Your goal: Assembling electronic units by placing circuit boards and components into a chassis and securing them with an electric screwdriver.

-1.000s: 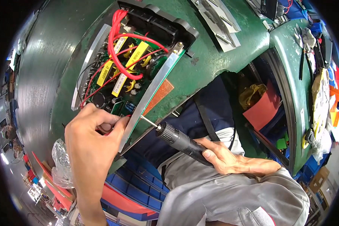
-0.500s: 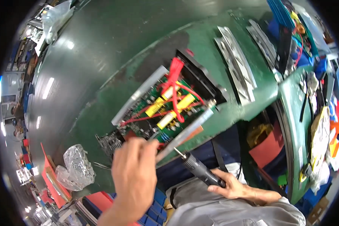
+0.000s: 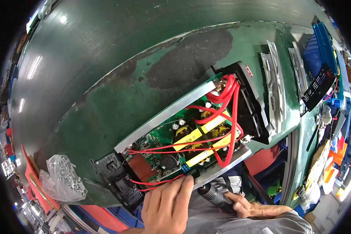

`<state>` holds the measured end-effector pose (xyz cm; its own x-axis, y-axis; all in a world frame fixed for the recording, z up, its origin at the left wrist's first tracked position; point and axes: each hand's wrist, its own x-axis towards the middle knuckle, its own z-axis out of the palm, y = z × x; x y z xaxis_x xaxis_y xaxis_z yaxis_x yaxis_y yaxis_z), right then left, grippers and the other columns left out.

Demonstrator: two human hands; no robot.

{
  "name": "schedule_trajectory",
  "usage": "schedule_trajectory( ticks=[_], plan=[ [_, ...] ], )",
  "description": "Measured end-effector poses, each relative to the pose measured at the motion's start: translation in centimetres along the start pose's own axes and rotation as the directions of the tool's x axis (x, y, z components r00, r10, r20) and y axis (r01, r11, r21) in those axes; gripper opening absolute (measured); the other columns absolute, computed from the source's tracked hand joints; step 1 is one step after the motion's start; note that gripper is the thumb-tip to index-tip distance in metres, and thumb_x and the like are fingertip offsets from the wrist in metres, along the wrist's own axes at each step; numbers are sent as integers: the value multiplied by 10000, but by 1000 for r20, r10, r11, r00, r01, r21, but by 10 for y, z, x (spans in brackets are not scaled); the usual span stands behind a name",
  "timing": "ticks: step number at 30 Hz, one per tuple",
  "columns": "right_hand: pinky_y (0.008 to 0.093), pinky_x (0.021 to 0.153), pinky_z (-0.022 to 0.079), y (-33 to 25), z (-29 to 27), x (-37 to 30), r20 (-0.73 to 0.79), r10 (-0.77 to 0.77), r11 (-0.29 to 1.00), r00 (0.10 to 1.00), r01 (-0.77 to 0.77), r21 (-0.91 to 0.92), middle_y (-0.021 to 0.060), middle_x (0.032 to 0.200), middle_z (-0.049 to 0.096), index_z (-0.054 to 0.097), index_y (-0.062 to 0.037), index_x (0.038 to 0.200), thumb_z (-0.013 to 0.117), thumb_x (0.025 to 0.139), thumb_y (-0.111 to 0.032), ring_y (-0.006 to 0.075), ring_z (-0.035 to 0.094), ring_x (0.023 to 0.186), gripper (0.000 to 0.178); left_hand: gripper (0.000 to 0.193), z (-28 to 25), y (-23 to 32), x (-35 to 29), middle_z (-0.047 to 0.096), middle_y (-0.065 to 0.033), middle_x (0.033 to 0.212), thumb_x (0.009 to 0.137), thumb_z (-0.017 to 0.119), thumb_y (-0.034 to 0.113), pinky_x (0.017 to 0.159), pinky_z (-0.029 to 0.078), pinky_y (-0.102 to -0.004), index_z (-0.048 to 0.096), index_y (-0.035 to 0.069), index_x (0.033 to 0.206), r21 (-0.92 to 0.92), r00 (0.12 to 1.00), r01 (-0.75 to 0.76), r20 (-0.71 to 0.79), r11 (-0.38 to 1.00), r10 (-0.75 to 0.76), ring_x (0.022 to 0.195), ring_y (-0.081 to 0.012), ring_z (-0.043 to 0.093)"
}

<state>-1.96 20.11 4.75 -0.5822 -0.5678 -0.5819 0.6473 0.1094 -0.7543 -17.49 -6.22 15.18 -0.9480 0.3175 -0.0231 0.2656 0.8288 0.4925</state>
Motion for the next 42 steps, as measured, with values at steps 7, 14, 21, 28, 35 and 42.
schedule_trajectory(
  ticks=[7, 14, 21, 28, 35, 42],
  plan=[
    [429, 870, 506, -1, 0, 1, 20, -5, 998, 1000, 3, 63, 208, 1076, 685, 427, 68, 1488, 196, 1001, -761, 314, 674, 974, 989, 222, 1, 7, 9, 625, -78, 971, 936, 672, 47, 738, 520, -376, 694, 53, 1157, 134, 997, -24, 78, 991, 13, 850, -268, 648],
    [365, 844, 481, 1, 4, 6, 31, 50, 984, 998, -54, 171, 135, 1014, 677, 503, 62, 1392, 256, 1051, -660, 210, 630, 921, 836, 282, 4, 2, 2, 647, -96, 1002, 869, 743, 38, 769, 514, -409, 698, 36, 1147, 66, 997, -52, 62, 996, 48, 885, -297, 650],
    [382, 687, 513, -27, 2, 9, -32, -8, 982, 999, 2, -187, 145, 887, 653, 559, 24, 1261, 771, 932, -369, 248, 642, 753, 555, 270, 10, 0, 3, 643, -91, 968, 858, 758, 17, 726, 508, -412, 718, 21, 1124, 8, 997, -68, 37, 998, 68, 827, -298, 642],
    [442, 765, 552, -50, 13, 8, -151, 164, 960, 975, -193, -205, 211, 962, 672, 521, 16, 1333, 742, 950, -420, 334, 702, 854, 621, 298, 12, -5, 0, 655, -82, 993, 807, 793, 12, 717, 515, -403, 727, 33, 1097, 7, 997, -77, 20, 997, 77, 824, -285, 645],
    [424, 786, 545, 4, 18, 7, -191, -105, 991, 976, 86, -106, 230, 1036, 710, 480, 23, 1468, 319, 1094, -533, 328, 710, 862, 689, 249, 1, -5, 4, 658, -90, 1056, 890, 747, 65, 807, 531, -404, 735, 40, 1137, 1, 997, -65, 50, 998, 64, 921, -288, 665],
    [400, 832, 553, 19, 17, 16, -189, -146, 989, 971, 137, -61, 229, 1084, 718, 499, 37, 1457, 280, 1105, -524, 345, 718, 929, 697, 256, 5, -9, 5, 669, -93, 1065, 897, 741, 65, 807, 530, -399, 742, 35, 1151, 2, 993, -63, 99, 998, 63, 915, -280, 668]
  ],
)
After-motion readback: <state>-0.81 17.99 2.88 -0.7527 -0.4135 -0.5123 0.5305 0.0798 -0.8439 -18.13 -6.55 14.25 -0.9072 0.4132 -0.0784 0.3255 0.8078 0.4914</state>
